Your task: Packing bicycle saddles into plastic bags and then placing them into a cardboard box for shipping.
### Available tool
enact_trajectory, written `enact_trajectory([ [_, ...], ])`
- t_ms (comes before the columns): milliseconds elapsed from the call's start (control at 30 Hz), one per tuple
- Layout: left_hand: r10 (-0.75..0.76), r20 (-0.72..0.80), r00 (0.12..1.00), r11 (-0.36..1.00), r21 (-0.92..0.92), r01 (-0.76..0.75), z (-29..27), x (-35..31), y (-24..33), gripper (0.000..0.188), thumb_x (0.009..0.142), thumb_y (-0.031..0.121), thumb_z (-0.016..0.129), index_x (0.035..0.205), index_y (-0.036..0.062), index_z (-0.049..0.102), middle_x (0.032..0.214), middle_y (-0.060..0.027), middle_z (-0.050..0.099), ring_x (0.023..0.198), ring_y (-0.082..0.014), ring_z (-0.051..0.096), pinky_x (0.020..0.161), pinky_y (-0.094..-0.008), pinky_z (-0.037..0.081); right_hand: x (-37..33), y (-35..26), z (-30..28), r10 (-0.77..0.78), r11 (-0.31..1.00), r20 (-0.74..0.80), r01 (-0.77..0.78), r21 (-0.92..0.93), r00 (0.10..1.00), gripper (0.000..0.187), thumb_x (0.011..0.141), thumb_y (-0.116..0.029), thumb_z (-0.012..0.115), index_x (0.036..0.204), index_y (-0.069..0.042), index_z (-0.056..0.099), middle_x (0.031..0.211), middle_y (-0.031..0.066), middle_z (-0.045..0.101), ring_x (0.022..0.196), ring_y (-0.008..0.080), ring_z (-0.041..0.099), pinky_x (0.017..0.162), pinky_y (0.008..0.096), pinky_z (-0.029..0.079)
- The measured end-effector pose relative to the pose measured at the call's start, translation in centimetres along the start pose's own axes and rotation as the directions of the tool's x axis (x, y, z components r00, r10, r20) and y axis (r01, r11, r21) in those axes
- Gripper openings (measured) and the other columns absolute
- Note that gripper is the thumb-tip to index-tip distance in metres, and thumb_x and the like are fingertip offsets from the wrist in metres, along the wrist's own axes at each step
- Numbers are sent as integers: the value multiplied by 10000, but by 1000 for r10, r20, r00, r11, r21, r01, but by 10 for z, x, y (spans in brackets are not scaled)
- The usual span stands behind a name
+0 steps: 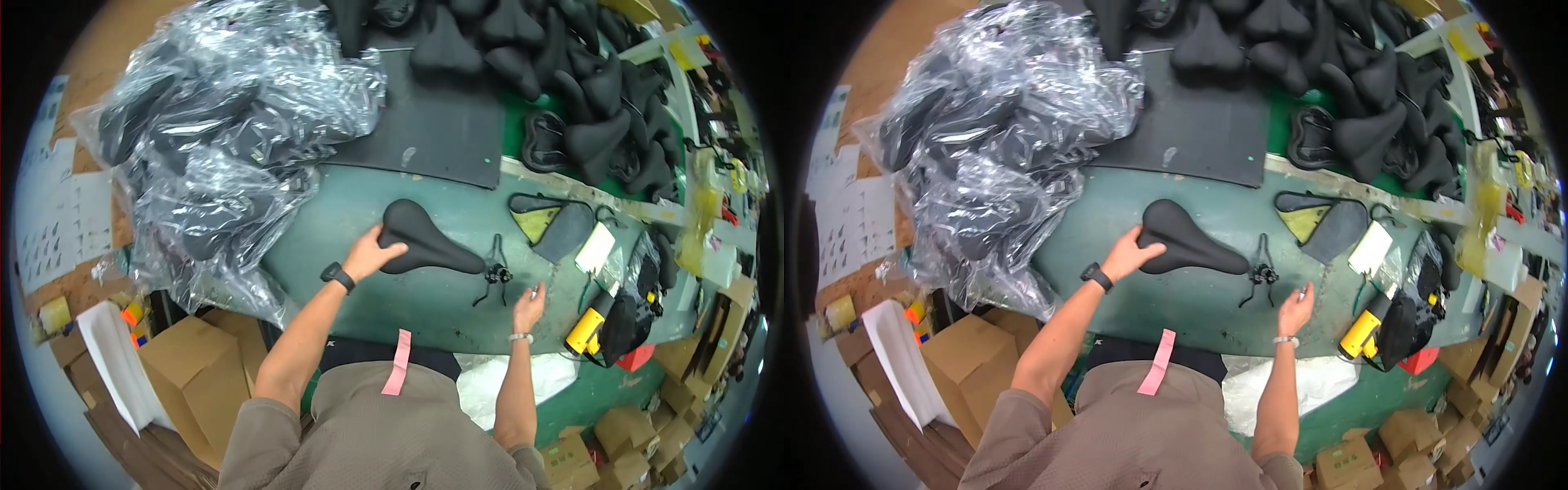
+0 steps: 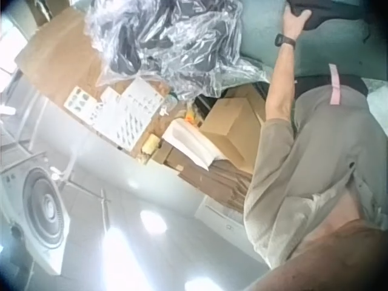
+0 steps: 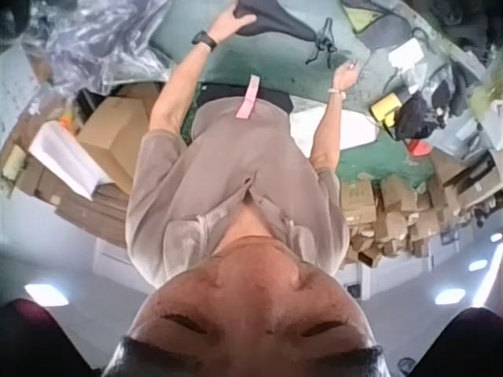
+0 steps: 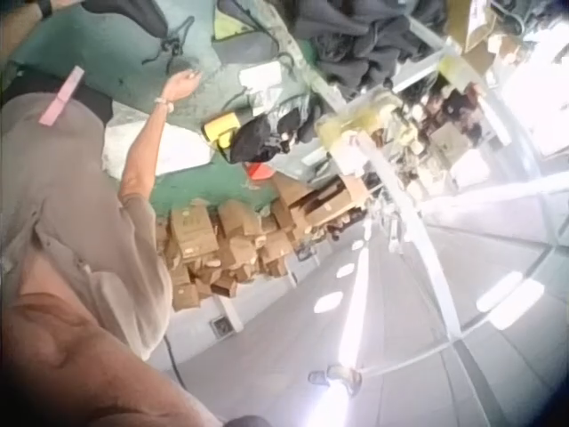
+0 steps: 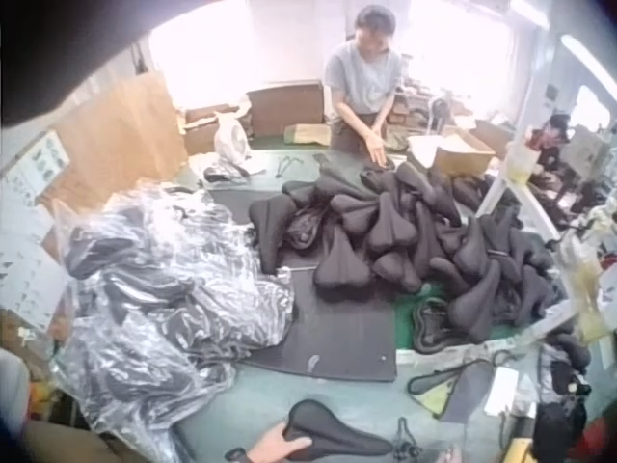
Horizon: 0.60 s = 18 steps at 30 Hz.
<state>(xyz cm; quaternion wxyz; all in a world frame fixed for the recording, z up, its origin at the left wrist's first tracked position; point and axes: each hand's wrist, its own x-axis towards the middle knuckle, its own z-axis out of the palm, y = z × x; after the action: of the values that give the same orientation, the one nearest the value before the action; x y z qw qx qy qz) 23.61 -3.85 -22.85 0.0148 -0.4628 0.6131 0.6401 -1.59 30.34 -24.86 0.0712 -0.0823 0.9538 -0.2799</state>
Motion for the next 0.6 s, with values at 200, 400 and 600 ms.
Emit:
enact_trajectory([
  [200,60,-163,985,973,-212,-95,12,-15,-55,687,902,463,642,1294,-87,511,1228,-236,620,1125,-301,613,974,-359,466,-25,-107,9,-562,814,148,576,-75,814,652,774,-228,739,1317,35,493,1248,262,549,1158,428,506,1018,517,378],
  [400,-54,-128,990,997,-56,47,-22,-44,-13,714,891,569,602,1306,-8,534,1215,-227,635,1111,-341,623,944,-405,474,-33,-187,58,-512,708,756,699,101,409,685,656,-318,818,1215,-1,582,1138,222,627,1096,380,586,938,482,459],
  [600,-1,-280,960,968,241,71,-33,-76,-33,717,833,586,659,1240,-1,592,1191,-241,645,1109,-385,617,937,-433,488,-95,-163,61,-430,827,765,550,119,480,614,614,-424,816,991,31,648,872,234,691,811,409,667,744,472,538],
])
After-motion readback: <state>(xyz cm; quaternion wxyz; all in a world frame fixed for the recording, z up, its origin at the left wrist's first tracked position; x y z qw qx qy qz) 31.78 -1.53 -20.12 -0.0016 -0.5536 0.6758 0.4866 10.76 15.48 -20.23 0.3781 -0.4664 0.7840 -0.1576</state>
